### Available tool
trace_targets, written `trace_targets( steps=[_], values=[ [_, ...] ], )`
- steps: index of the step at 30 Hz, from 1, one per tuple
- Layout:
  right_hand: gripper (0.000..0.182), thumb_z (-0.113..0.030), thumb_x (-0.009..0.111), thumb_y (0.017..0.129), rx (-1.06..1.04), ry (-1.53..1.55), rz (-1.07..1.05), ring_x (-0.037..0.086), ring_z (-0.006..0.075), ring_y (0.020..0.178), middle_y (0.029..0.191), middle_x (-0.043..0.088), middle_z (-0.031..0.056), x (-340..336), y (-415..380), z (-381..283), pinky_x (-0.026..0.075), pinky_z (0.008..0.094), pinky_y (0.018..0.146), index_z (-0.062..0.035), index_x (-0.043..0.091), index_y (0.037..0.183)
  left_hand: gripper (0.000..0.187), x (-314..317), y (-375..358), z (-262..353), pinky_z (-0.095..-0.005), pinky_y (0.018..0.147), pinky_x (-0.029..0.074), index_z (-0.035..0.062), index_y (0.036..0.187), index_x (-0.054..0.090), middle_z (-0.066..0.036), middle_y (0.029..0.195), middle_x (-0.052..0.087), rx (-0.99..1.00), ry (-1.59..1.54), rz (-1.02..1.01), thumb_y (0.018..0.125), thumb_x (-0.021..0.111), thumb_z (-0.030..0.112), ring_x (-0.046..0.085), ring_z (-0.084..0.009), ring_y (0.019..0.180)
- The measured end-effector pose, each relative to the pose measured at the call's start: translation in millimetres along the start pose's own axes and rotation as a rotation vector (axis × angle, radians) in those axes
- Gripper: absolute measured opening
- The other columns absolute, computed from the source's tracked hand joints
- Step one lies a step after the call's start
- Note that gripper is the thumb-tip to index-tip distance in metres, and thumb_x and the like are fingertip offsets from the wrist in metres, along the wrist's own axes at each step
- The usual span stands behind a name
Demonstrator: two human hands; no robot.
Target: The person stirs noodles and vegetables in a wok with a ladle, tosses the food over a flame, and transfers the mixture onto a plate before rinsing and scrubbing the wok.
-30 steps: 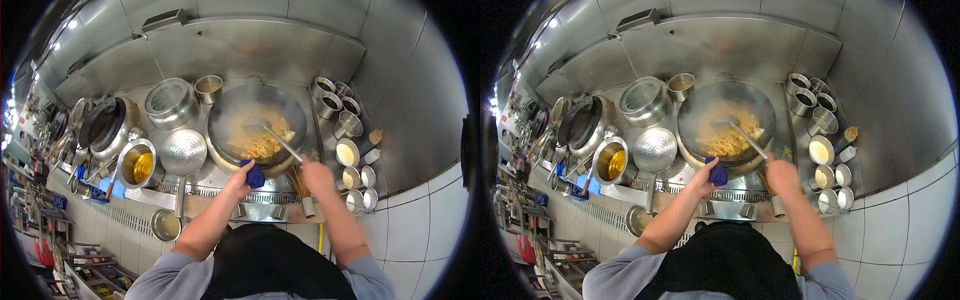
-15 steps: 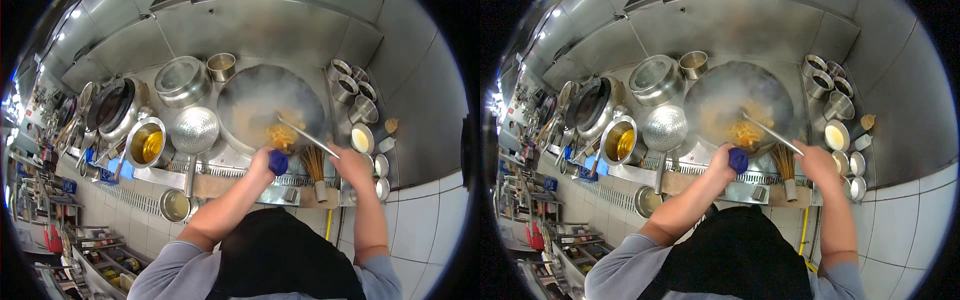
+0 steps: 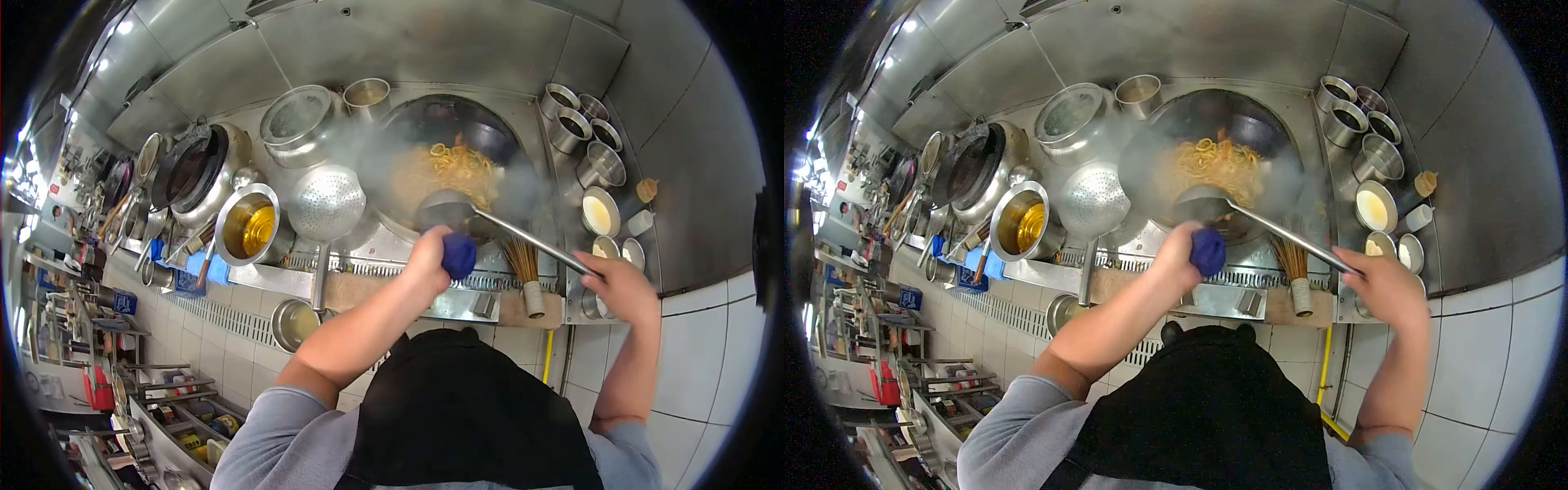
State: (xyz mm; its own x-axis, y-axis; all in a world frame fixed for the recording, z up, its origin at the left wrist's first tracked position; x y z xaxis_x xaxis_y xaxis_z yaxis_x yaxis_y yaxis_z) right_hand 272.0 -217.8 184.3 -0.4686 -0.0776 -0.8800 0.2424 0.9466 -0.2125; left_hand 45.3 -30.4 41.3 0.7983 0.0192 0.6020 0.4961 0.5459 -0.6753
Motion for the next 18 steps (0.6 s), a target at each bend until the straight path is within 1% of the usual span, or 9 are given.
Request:
trace_targets(
  steps=[2, 4, 6, 7, 9, 13, 14, 16, 18],
  values=[
    [0.042, -0.019, 0.058, 0.088, 0.052, -0.129, 0.026, 0.063, 0.0310, 0.079, 0.086, 0.065, 0.0151, 28.2, 22.5, -6.0, 0.049, 0.0414, 0.071, -0.0233, 0.053, 0.129, 0.013, -25.0, 33.9, -8.9, -0.0390, 0.063, 0.052, 0.0048, 0.091, 0.052, -0.010, 0.080, 0.058, -0.003, -0.001, -0.065, 0.082, 0.053, 0.015, 0.060, -0.0248, 0.071],
    [0.042, -0.021, 0.056, 0.089, 0.111, -0.248, 0.061, 0.063, 0.0318, 0.078, 0.085, 0.064, 0.0152, 66.6, 41.7, -9.9, 0.050, 0.0421, 0.070, -0.0238, 0.051, 0.131, 0.014, -55.7, 45.8, -32.7, -0.0385, 0.062, 0.052, 0.0043, 0.092, 0.052, -0.010, 0.081, 0.058, 0.131, -0.073, -0.011, 0.079, 0.054, 0.011, 0.060, -0.0249, 0.070],
    [0.044, -0.026, 0.054, 0.090, 0.111, -0.404, 0.281, 0.064, 0.0343, 0.074, 0.082, 0.063, 0.0157, 96.0, 50.7, -10.4, 0.051, 0.0440, 0.065, -0.0249, 0.048, 0.134, 0.019, -87.1, 43.4, -58.0, -0.0377, 0.064, 0.052, 0.0044, 0.095, 0.052, -0.010, 0.082, 0.058, 0.143, 0.152, 0.069, 0.077, 0.055, 0.007, 0.060, -0.0244, 0.071],
    [0.044, -0.026, 0.054, 0.090, 0.110, -0.403, 0.289, 0.064, 0.0343, 0.074, 0.082, 0.063, 0.0157, 96.7, 44.9, -12.5, 0.051, 0.0440, 0.065, -0.0249, 0.048, 0.134, 0.021, -92.0, 35.0, -62.8, -0.0373, 0.066, 0.052, 0.0042, 0.098, 0.051, -0.010, 0.084, 0.058, 0.007, 0.222, 0.147, 0.078, 0.054, 0.007, 0.060, -0.0239, 0.074],
    [0.046, -0.027, 0.055, 0.090, 0.070, -0.343, 0.343, 0.063, 0.0354, 0.069, 0.079, 0.061, 0.0162, 87.1, 35.0, -20.9, 0.050, 0.0450, 0.061, -0.0255, 0.047, 0.135, 0.021, -91.0, 13.3, -66.5, -0.0383, 0.068, 0.052, 0.0044, 0.099, 0.051, -0.010, 0.084, 0.058, -0.050, 0.320, 0.229, 0.078, 0.054, 0.008, 0.060, -0.0241, 0.075],
    [0.042, -0.023, 0.057, 0.089, 0.142, -0.218, 0.124, 0.062, 0.0362, 0.075, 0.086, 0.064, 0.0166, 30.1, 9.5, -30.9, 0.050, 0.0464, 0.065, -0.0241, 0.052, 0.131, 0.015, -41.8, -7.6, -32.2, -0.0408, 0.068, 0.052, 0.0057, 0.096, 0.051, -0.009, 0.084, 0.058, 0.046, 0.092, 0.088, 0.082, 0.052, 0.012, 0.060, -0.0251, 0.074],
    [0.042, -0.022, 0.059, 0.088, 0.178, -0.156, 0.122, 0.062, 0.0346, 0.082, 0.091, 0.065, 0.0161, 24.8, 8.7, -31.2, 0.048, 0.0425, 0.072, -0.0250, 0.054, 0.129, 0.014, -34.0, 5.3, -19.3, -0.0404, 0.068, 0.053, 0.0063, 0.093, 0.051, -0.009, 0.081, 0.058, 0.025, 0.016, 0.020, 0.083, 0.053, 0.016, 0.060, -0.0255, 0.071],
    [0.042, -0.021, 0.058, 0.088, 0.177, -0.182, 0.092, 0.062, 0.0344, 0.084, 0.094, 0.065, 0.0162, 28.9, 20.7, -31.6, 0.048, 0.0424, 0.074, -0.0251, 0.053, 0.130, 0.014, -6.6, 1.6, 10.5, -0.0400, 0.064, 0.052, 0.0065, 0.089, 0.051, -0.009, 0.077, 0.058, 0.040, -0.001, 0.038, 0.082, 0.054, 0.018, 0.060, -0.0256, 0.068],
    [0.044, -0.022, 0.056, 0.089, 0.186, -0.269, 0.076, 0.063, 0.0346, 0.083, 0.093, 0.065, 0.0165, 47.2, 39.8, -31.1, 0.050, 0.0431, 0.074, -0.0255, 0.050, 0.132, 0.014, -23.5, 25.0, 8.4, -0.0401, 0.063, 0.052, 0.0064, 0.089, 0.051, -0.009, 0.076, 0.058, 0.038, -0.006, -0.006, 0.081, 0.054, 0.018, 0.060, -0.0253, 0.067]
  ],
)
Point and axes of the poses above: each hand's wrist, its own y-axis towards the middle knuckle, its own x-axis out of the palm, z = x × y, the point moved 2 cm from there along y, towards the middle knuckle
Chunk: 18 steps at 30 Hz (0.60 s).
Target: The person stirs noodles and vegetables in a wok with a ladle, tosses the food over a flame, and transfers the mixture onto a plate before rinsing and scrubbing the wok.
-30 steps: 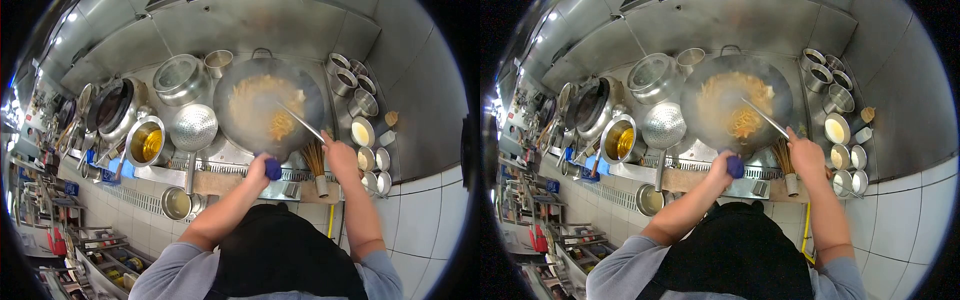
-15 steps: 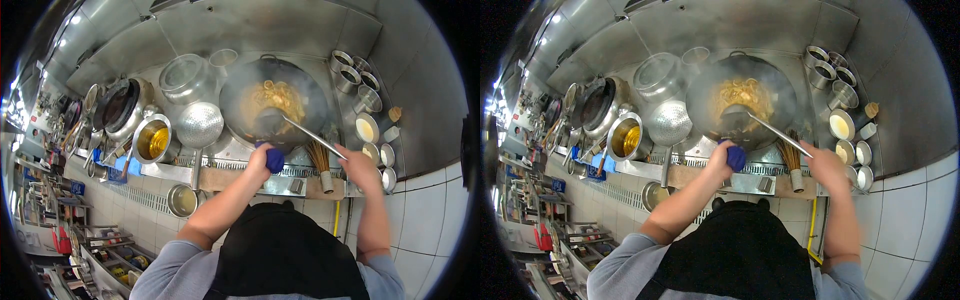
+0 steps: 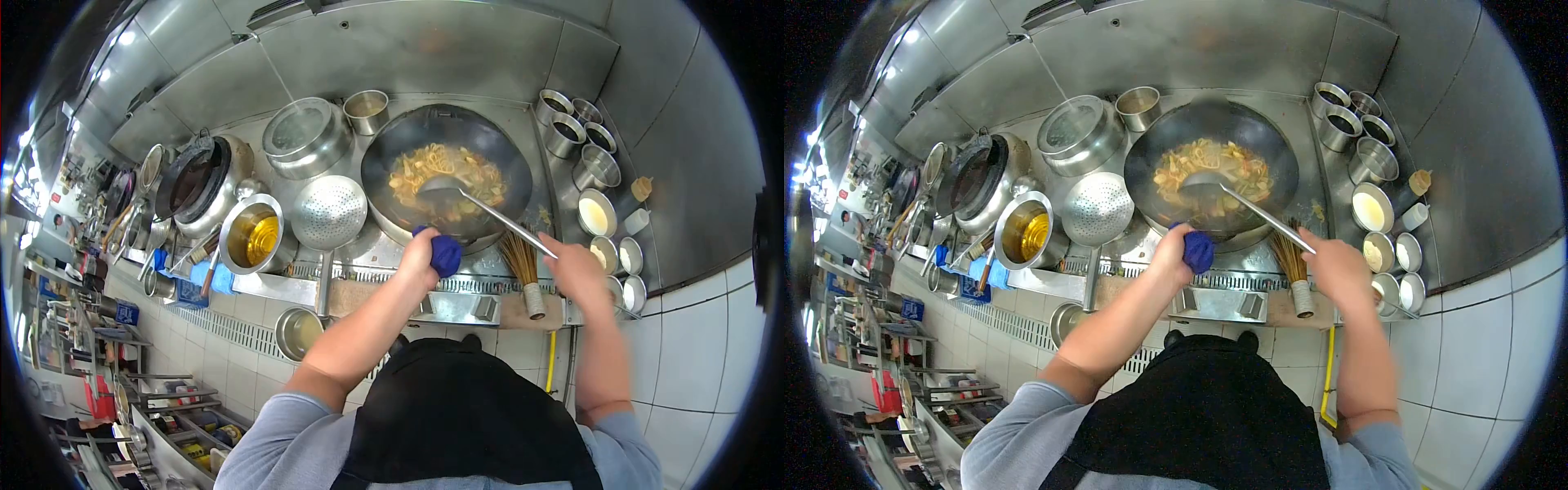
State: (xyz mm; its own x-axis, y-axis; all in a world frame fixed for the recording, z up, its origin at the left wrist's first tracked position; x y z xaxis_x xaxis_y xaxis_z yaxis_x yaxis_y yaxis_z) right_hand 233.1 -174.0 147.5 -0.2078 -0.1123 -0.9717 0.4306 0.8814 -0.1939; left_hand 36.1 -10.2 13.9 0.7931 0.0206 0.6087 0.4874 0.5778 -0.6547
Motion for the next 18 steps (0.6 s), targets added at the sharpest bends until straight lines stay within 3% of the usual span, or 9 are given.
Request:
trace_targets(
  steps=[2, 5, 8, 10, 13, 18],
  values=[
    [0.044, -0.023, 0.056, 0.089, 0.014, -0.046, 0.053, 0.063, 0.0347, 0.083, 0.091, 0.065, 0.0164, 24.6, 10.7, -15.4, 0.050, 0.0436, 0.073, -0.0257, 0.049, 0.133, 0.013, -37.2, 20.5, -24.5, -0.0396, 0.061, 0.051, 0.0054, 0.090, 0.052, -0.009, 0.076, 0.058, 0.091, 0.071, -0.023, 0.080, 0.054, 0.014, 0.060, -0.0250, 0.067],
    [0.046, -0.024, 0.057, 0.088, 0.016, -0.098, 0.185, 0.063, 0.0352, 0.079, 0.084, 0.063, 0.0155, 44.9, 6.3, -17.6, 0.051, 0.0443, 0.069, -0.0259, 0.048, 0.133, 0.014, -67.2, 11.1, -54.7, -0.0385, 0.062, 0.052, 0.0036, 0.092, 0.051, -0.009, 0.077, 0.057, 0.044, 0.228, 0.176, 0.078, 0.053, 0.006, 0.059, -0.0239, 0.067],
    [0.045, -0.022, 0.060, 0.086, -0.015, 0.001, 0.198, 0.063, 0.0346, 0.079, 0.088, 0.065, 0.0145, 15.2, -16.0, 1.6, 0.050, 0.0436, 0.071, -0.0268, 0.052, 0.130, 0.013, -52.3, -9.8, -49.1, -0.0388, 0.064, 0.052, 0.0038, 0.092, 0.051, -0.009, 0.079, 0.057, -0.003, 0.301, 0.155, 0.079, 0.053, 0.007, 0.059, -0.0238, 0.069],
    [0.043, -0.019, 0.064, 0.083, 0.010, 0.128, 0.102, 0.063, 0.0334, 0.081, 0.092, 0.067, 0.0138, -13.9, -33.8, 21.5, 0.049, 0.0425, 0.073, -0.0256, 0.057, 0.125, 0.012, -37.6, -0.6, -42.4, -0.0388, 0.061, 0.052, 0.0046, 0.091, 0.052, -0.009, 0.079, 0.057, 0.068, 0.081, 0.065, 0.080, 0.052, 0.008, 0.059, -0.0246, 0.067],
    [0.042, -0.017, 0.066, 0.081, 0.021, 0.101, 0.011, 0.063, 0.0328, 0.085, 0.095, 0.067, 0.0136, -52.0, -49.5, 33.6, 0.049, 0.0416, 0.075, -0.0240, 0.060, 0.122, 0.008, 1.7, 12.0, -6.6, -0.0380, 0.053, 0.050, 0.0069, 0.085, 0.051, -0.008, 0.072, 0.055, 0.017, -0.050, 0.048, 0.082, 0.050, 0.014, 0.058, -0.0243, 0.061],
    [0.040, -0.021, 0.063, 0.085, 0.028, -0.061, 0.109, 0.063, 0.0350, 0.082, 0.091, 0.067, 0.0149, -14.2, 0.1, 53.2, 0.049, 0.0440, 0.072, -0.0280, 0.058, 0.124, 0.009, -17.4, 84.1, -8.9, -0.0375, 0.051, 0.049, 0.0065, 0.084, 0.050, -0.008, 0.070, 0.055, 0.082, 0.036, 0.014, 0.082, 0.051, 0.015, 0.057, -0.0245, 0.057]
  ],
)
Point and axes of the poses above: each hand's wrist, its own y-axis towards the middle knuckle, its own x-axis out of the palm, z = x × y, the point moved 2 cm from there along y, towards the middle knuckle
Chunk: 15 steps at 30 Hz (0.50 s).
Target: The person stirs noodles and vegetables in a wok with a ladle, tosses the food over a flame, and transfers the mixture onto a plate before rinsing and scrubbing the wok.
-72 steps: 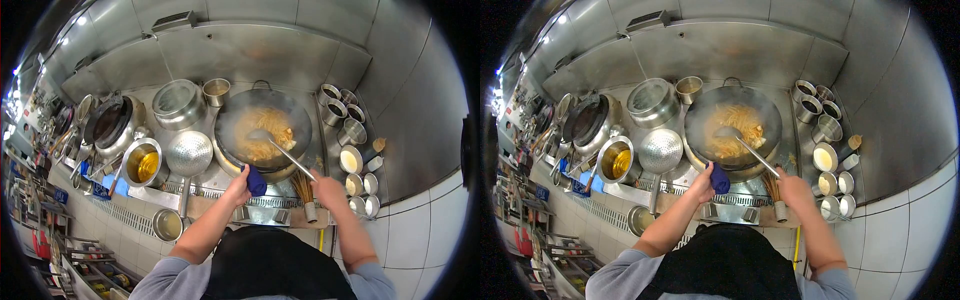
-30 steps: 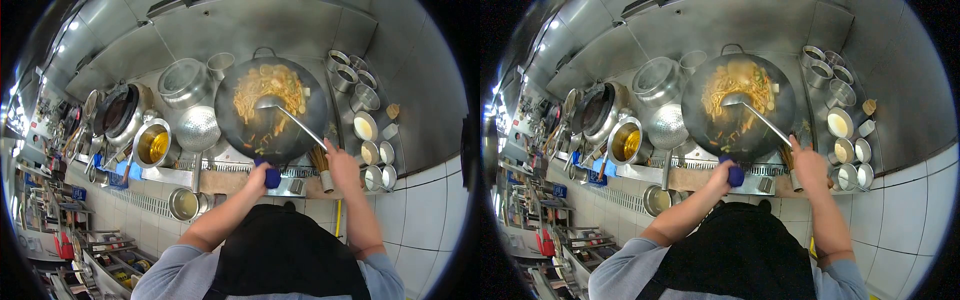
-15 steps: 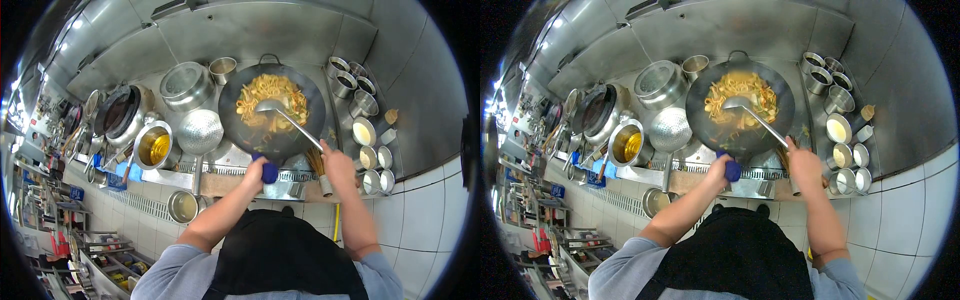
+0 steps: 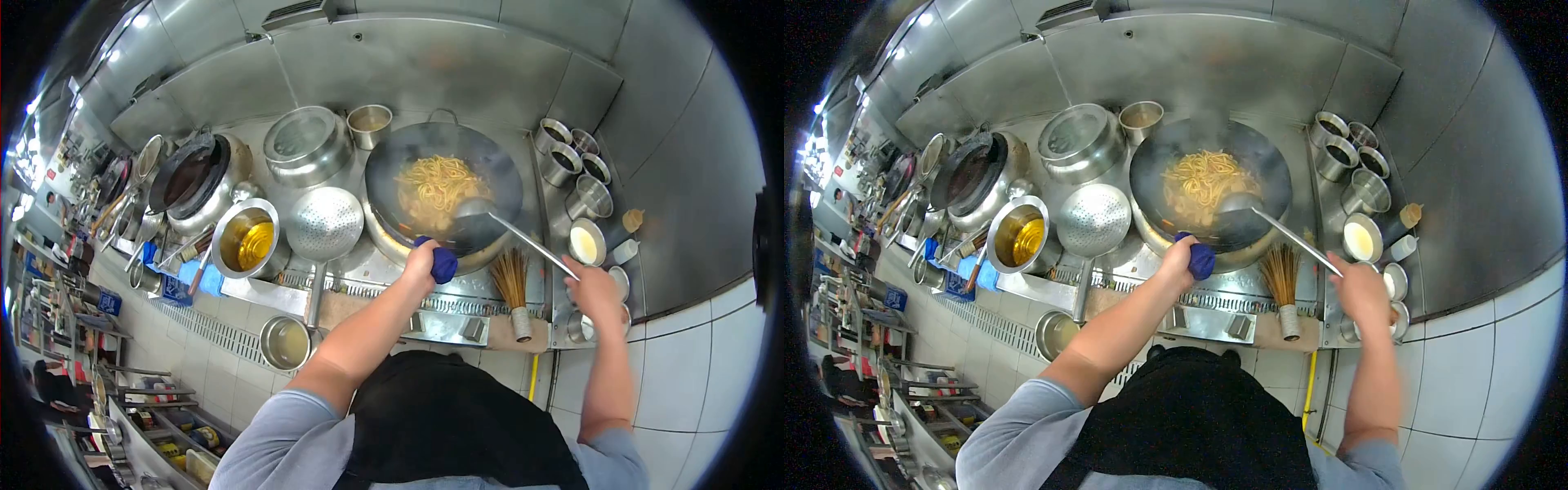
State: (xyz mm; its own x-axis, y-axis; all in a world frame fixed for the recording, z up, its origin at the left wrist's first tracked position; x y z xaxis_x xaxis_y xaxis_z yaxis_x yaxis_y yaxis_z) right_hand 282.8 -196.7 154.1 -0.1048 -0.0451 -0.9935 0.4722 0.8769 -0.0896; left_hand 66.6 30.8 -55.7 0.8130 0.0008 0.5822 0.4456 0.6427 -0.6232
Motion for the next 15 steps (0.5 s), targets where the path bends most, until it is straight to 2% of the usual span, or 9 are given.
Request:
trace_targets(
  steps=[3, 5, 6, 7, 9, 12, 13, 14, 15],
  values=[
    [0.040, -0.025, 0.062, 0.086, 0.120, 0.121, 0.071, 0.064, 0.0344, 0.085, 0.094, 0.066, 0.0184, 40.3, 35.1, 7.9, 0.049, 0.0452, 0.074, -0.0234, 0.057, 0.125, 0.009, 3.6, 20.0, -0.5, -0.0388, 0.052, 0.051, 0.0050, 0.085, 0.051, -0.009, 0.070, 0.055, 0.088, -0.010, 0.008, 0.080, 0.052, 0.012, 0.057, -0.0255, 0.055],
    [0.042, -0.026, 0.058, 0.088, 0.087, 0.471, 0.197, 0.064, 0.0356, 0.086, 0.093, 0.065, 0.0212, 76.2, 56.6, 6.7, 0.049, 0.0469, 0.076, -0.0181, 0.054, 0.129, 0.009, -1.0, 27.2, -4.4, -0.0390, 0.055, 0.052, 0.0039, 0.086, 0.051, -0.010, 0.070, 0.055, 0.122, 0.046, 0.038, 0.079, 0.053, 0.010, 0.059, -0.0257, 0.058],
    [0.043, -0.024, 0.057, 0.088, 0.133, 0.432, 0.204, 0.063, 0.0374, 0.087, 0.095, 0.065, 0.0220, 82.1, 66.2, -7.5, 0.049, 0.0471, 0.077, -0.0160, 0.052, 0.131, 0.015, -4.3, 28.0, -5.5, -0.0335, 0.061, 0.049, 0.0041, 0.088, 0.055, -0.008, 0.076, 0.056, 0.105, 0.047, 0.007, 0.074, 0.057, 0.009, 0.058, -0.0212, 0.067],
    [0.045, -0.022, 0.055, 0.089, 0.185, 0.398, 0.209, 0.063, 0.0392, 0.087, 0.097, 0.065, 0.0228, 85.4, 70.3, -29.3, 0.049, 0.0473, 0.078, -0.0140, 0.049, 0.133, 0.015, -3.4, 26.6, -4.8, -0.0335, 0.061, 0.049, 0.0041, 0.088, 0.055, -0.008, 0.076, 0.056, 0.108, 0.041, 0.002, 0.074, 0.057, 0.009, 0.058, -0.0212, 0.067],
    [0.047, -0.016, 0.057, 0.087, 0.357, 0.428, -0.016, 0.057, 0.0389, 0.107, 0.114, 0.059, 0.0254, 85.3, 78.4, -76.3, 0.045, 0.0409, 0.092, -0.0085, 0.048, 0.133, 0.011, -0.8, 21.7, -3.0, -0.0384, 0.056, 0.053, 0.0026, 0.087, 0.051, -0.011, 0.073, 0.057, 0.153, 0.031, 0.024, 0.077, 0.054, 0.007, 0.060, -0.0256, 0.059],
    [0.048, -0.015, 0.057, 0.086, 0.048, 0.533, -0.057, 0.053, 0.0373, 0.114, 0.123, 0.055, 0.0244, 114.2, 88.2, -89.4, 0.041, 0.0382, 0.097, -0.0023, 0.047, 0.132, 0.010, 4.3, 9.3, 2.8, -0.0382, 0.055, 0.052, 0.0028, 0.085, 0.052, -0.010, 0.071, 0.056, 0.117, 0.016, -0.007, 0.076, 0.054, 0.007, 0.059, -0.0253, 0.059],
    [0.048, -0.015, 0.057, 0.086, 0.040, 0.527, -0.054, 0.053, 0.0373, 0.114, 0.123, 0.055, 0.0244, 107.0, 92.3, -82.8, 0.041, 0.0382, 0.097, -0.0023, 0.047, 0.132, 0.009, 6.7, 1.5, 5.5, -0.0382, 0.056, 0.052, 0.0030, 0.085, 0.052, -0.010, 0.070, 0.056, 0.064, 0.015, 0.000, 0.076, 0.053, 0.006, 0.059, -0.0250, 0.060],
    [0.048, -0.015, 0.057, 0.086, 0.009, 0.560, -0.064, 0.053, 0.0365, 0.115, 0.125, 0.054, 0.0237, 96.6, 94.9, -73.7, 0.041, 0.0371, 0.098, -0.0025, 0.047, 0.132, 0.012, 0.6, 10.7, 1.2, -0.0355, 0.056, 0.051, 0.0048, 0.084, 0.054, -0.009, 0.072, 0.057, 0.052, 0.026, -0.026, 0.082, 0.058, 0.016, 0.059, -0.0232, 0.061],
    [0.048, -0.015, 0.057, 0.086, -0.023, 0.590, -0.075, 0.052, 0.0357, 0.116, 0.126, 0.053, 0.0231, 85.1, 98.0, -69.7, 0.040, 0.0359, 0.099, -0.0027, 0.048, 0.132, 0.012, -1.4, 5.4, 3.9, -0.0355, 0.056, 0.051, 0.0048, 0.084, 0.054, -0.009, 0.072, 0.057, 0.056, 0.014, -0.024, 0.082, 0.058, 0.016, 0.059, -0.0232, 0.061]
  ],
)
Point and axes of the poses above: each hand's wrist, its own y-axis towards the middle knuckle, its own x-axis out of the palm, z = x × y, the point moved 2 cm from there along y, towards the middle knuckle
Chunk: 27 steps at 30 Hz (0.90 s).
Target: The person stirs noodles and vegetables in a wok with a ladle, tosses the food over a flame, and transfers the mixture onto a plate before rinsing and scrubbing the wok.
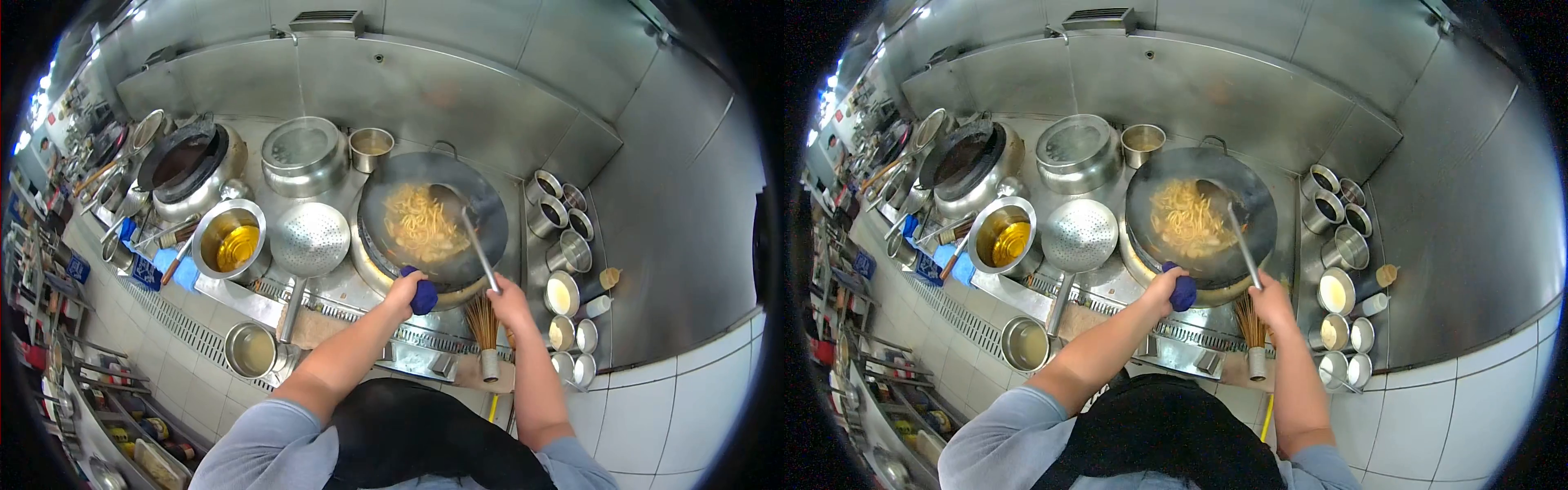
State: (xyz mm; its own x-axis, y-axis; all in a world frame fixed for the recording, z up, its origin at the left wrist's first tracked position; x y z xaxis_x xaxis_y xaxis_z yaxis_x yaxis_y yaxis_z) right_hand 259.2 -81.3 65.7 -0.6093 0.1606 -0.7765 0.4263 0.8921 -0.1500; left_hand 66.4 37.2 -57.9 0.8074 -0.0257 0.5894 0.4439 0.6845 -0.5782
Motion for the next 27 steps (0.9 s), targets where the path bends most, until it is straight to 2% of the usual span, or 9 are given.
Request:
trace_targets(
  steps=[2, 6, 8, 10, 12, 13, 16, 19, 27],
  values=[
    [0.048, -0.014, 0.058, 0.085, -0.009, -0.058, 0.058, 0.054, 0.0346, 0.116, 0.125, 0.055, 0.0214, -11.4, 16.2, -4.5, 0.041, 0.0356, 0.097, -0.0028, 0.048, 0.132, 0.028, -2.8, -12.1, 3.7, -0.0315, 0.055, 0.050, 0.0072, 0.085, 0.055, -0.006, 0.074, 0.059, -0.118, -0.054, -0.138, 0.086, 0.063, 0.034, 0.058, -0.0201, 0.061],
    [0.049, -0.013, 0.058, 0.085, 0.051, -0.114, 0.195, 0.058, 0.0348, 0.109, 0.119, 0.060, 0.0213, -4.8, 69.3, -10.7, 0.044, 0.0371, 0.093, -0.0042, 0.047, 0.133, 0.038, -5.4, -60.4, 4.5, -0.0272, 0.054, 0.049, 0.0078, 0.094, 0.058, -0.005, 0.076, 0.061, -0.197, -0.008, -0.222, 0.087, 0.062, 0.045, 0.058, -0.0145, 0.061],
    [0.048, -0.014, 0.057, 0.086, 0.359, 0.230, -0.170, 0.059, 0.0343, 0.108, 0.118, 0.059, 0.0226, 6.4, 76.0, -32.1, 0.044, 0.0365, 0.093, -0.0058, 0.048, 0.132, 0.037, -14.2, -80.0, -2.4, -0.0259, 0.052, 0.049, 0.0072, 0.098, 0.058, -0.006, 0.079, 0.063, -0.263, 0.039, -0.265, 0.087, 0.062, 0.042, 0.060, -0.0136, 0.061],
    [0.051, -0.014, 0.058, 0.086, 0.280, 0.210, -0.311, 0.064, 0.0305, 0.096, 0.105, 0.065, 0.0191, 11.1, 83.9, -20.0, 0.049, 0.0362, 0.083, -0.0076, 0.045, 0.135, 0.035, -24.2, -100.9, -7.3, -0.0258, 0.051, 0.048, 0.0084, 0.095, 0.058, -0.004, 0.077, 0.062, -0.290, 0.047, -0.218, 0.086, 0.064, 0.042, 0.058, -0.0128, 0.059],
    [0.054, -0.016, 0.061, 0.084, -0.522, -0.170, -0.055, 0.065, 0.0321, 0.084, 0.094, 0.065, 0.0152, 12.0, 96.4, 8.3, 0.052, 0.0395, 0.071, -0.0202, 0.046, 0.136, 0.034, -41.4, -113.0, -11.4, -0.0256, 0.051, 0.047, 0.0096, 0.092, 0.058, -0.003, 0.075, 0.061, -0.317, 0.058, -0.175, 0.085, 0.065, 0.042, 0.057, -0.0120, 0.058],
    [0.050, -0.018, 0.060, 0.087, -0.585, -0.303, 0.011, 0.064, 0.0292, 0.079, 0.085, 0.062, 0.0109, -5.5, 79.9, 0.9, 0.052, 0.0408, 0.066, -0.0245, 0.047, 0.135, 0.032, -51.0, -117.4, -12.4, -0.0257, 0.050, 0.047, 0.0092, 0.093, 0.059, -0.003, 0.076, 0.062, -0.315, 0.059, -0.168, 0.085, 0.065, 0.039, 0.058, -0.0122, 0.058],
    [0.051, -0.013, 0.058, 0.085, -0.461, -0.841, 0.033, 0.064, 0.0279, 0.081, 0.084, 0.060, 0.0101, -58.3, 35.3, -27.4, 0.052, 0.0404, 0.070, -0.0265, 0.049, 0.133, 0.029, -79.9, -127.7, -18.6, -0.0263, 0.051, 0.048, 0.0094, 0.095, 0.059, -0.003, 0.079, 0.064, -0.329, 0.069, -0.179, 0.084, 0.066, 0.036, 0.059, -0.0123, 0.062],
    [0.060, -0.012, 0.063, 0.077, -0.557, -1.054, 0.198, 0.060, 0.0269, 0.075, 0.080, 0.055, 0.0087, -86.2, 18.7, -6.9, 0.050, 0.0401, 0.066, -0.0281, 0.049, 0.133, 0.027, -87.9, -146.6, -7.4, -0.0268, 0.051, 0.049, 0.0102, 0.096, 0.059, -0.002, 0.080, 0.064, -0.309, 0.061, -0.101, 0.084, 0.067, 0.033, 0.060, -0.0119, 0.062],
    [0.061, -0.007, 0.054, 0.077, -0.606, -0.957, 0.437, 0.059, 0.0226, 0.073, 0.082, 0.055, 0.0050, -57.4, 10.0, -19.8, 0.049, 0.0356, 0.065, -0.0262, 0.048, 0.134, 0.029, -80.4, -140.5, -9.8, -0.0284, 0.056, 0.048, 0.0079, 0.101, 0.060, -0.004, 0.084, 0.064, -0.368, 0.131, -0.118, 0.084, 0.066, 0.030, 0.058, -0.0141, 0.064]
  ],
)
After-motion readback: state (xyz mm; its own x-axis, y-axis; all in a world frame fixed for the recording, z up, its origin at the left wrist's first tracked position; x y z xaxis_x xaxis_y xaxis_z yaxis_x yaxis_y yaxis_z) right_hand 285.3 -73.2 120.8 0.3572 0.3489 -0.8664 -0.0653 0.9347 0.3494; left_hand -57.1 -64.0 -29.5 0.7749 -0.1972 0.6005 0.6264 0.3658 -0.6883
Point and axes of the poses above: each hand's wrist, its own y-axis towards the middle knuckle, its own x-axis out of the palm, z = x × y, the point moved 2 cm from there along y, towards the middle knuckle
